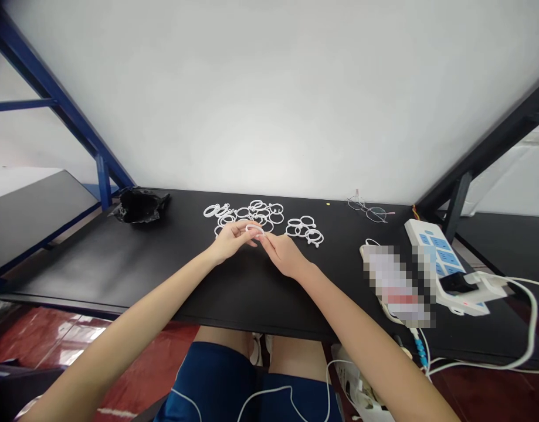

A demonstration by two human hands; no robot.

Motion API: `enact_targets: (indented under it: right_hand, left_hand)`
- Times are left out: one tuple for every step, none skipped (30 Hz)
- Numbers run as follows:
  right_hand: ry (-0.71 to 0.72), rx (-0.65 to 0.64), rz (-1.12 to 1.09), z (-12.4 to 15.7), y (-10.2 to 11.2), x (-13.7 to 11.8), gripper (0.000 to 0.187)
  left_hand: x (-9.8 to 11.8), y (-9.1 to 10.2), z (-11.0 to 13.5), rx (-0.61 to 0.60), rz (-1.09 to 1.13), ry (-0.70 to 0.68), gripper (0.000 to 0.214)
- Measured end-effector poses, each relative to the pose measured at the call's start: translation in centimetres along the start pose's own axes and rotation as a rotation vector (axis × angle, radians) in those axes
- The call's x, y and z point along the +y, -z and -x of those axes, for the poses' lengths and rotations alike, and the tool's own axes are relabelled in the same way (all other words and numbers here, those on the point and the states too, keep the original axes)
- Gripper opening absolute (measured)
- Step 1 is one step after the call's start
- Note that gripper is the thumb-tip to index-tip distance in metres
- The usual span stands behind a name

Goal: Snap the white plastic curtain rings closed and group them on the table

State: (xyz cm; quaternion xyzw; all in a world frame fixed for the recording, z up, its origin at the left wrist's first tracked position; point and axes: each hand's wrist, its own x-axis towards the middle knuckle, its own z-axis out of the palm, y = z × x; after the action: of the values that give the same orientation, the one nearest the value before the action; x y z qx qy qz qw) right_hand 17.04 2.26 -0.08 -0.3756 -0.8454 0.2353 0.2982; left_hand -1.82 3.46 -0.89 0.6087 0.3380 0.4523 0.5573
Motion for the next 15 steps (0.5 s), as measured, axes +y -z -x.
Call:
enact_targets:
  right_hand:
    - [0.002, -0.002, 0.000, -0.01, -0.01, -0.03, 0.039]
    - [0.002, -0.003, 0.000, -0.02, -0.02, -0.07, 0.039]
    - [0.000, -0.006, -0.003, -0.03, -0.04, -0.10, 0.039]
    - [-0.002, -0.010, -0.006, -0.03, -0.05, -0.13, 0.039]
    - [-0.004, -0.012, -0.009, -0.03, -0.06, -0.16, 0.039]
    - [-0.004, -0.014, -0.010, -0.03, -0.06, -0.18, 0.039]
    - [-0.003, -0.015, -0.011, -0.03, -0.05, -0.19, 0.039]
    - [-0.001, -0.016, -0.011, -0.04, -0.04, -0.19, 0.039]
    - [0.000, -0.017, -0.011, -0.05, -0.02, -0.19, 0.039]
    - [0.000, -0.016, -0.010, -0.06, 0.00, -0.19, 0.039]
    - [0.000, -0.017, -0.010, -0.06, 0.02, -0.18, 0.039]
    - [0.001, -0.018, -0.008, -0.07, 0.03, -0.17, 0.039]
    - [0.000, -0.018, -0.004, -0.07, 0.03, -0.17, 0.039]
    - [-0.001, -0.018, 0.000, -0.07, 0.02, -0.16, 0.039]
    - [-0.002, -0.018, 0.004, -0.07, 0.00, -0.16, 0.039]
  left_hand:
    - [-0.03, -0.01, -0.02, 0.002, 0.001, -0.008, 0.037]
    - [-0.04, -0.02, -0.03, 0.004, 0.003, -0.017, 0.037]
    - [-0.03, -0.03, -0.03, 0.008, 0.007, -0.026, 0.036]
    - [-0.02, -0.04, -0.03, 0.010, 0.011, -0.033, 0.036]
    - [0.00, -0.05, -0.02, 0.010, 0.015, -0.037, 0.036]
    - [0.01, -0.05, -0.01, 0.007, 0.019, -0.040, 0.037]
    - [0.02, -0.05, 0.00, 0.005, 0.023, -0.042, 0.037]
    - [0.03, -0.05, 0.00, 0.004, 0.026, -0.045, 0.036]
    - [0.03, -0.04, 0.01, 0.004, 0.028, -0.048, 0.036]
    - [0.03, -0.04, 0.01, 0.003, 0.027, -0.051, 0.036]
    - [0.02, -0.03, 0.00, 0.003, 0.025, -0.054, 0.036]
    - [0.02, -0.03, 0.00, 0.001, 0.022, -0.058, 0.036]
    - [0.01, -0.04, -0.01, -0.002, 0.019, -0.060, 0.036]
    - [0.00, -0.05, -0.02, -0.004, 0.016, -0.062, 0.036]
    - [-0.01, -0.06, -0.03, -0.005, 0.014, -0.064, 0.036]
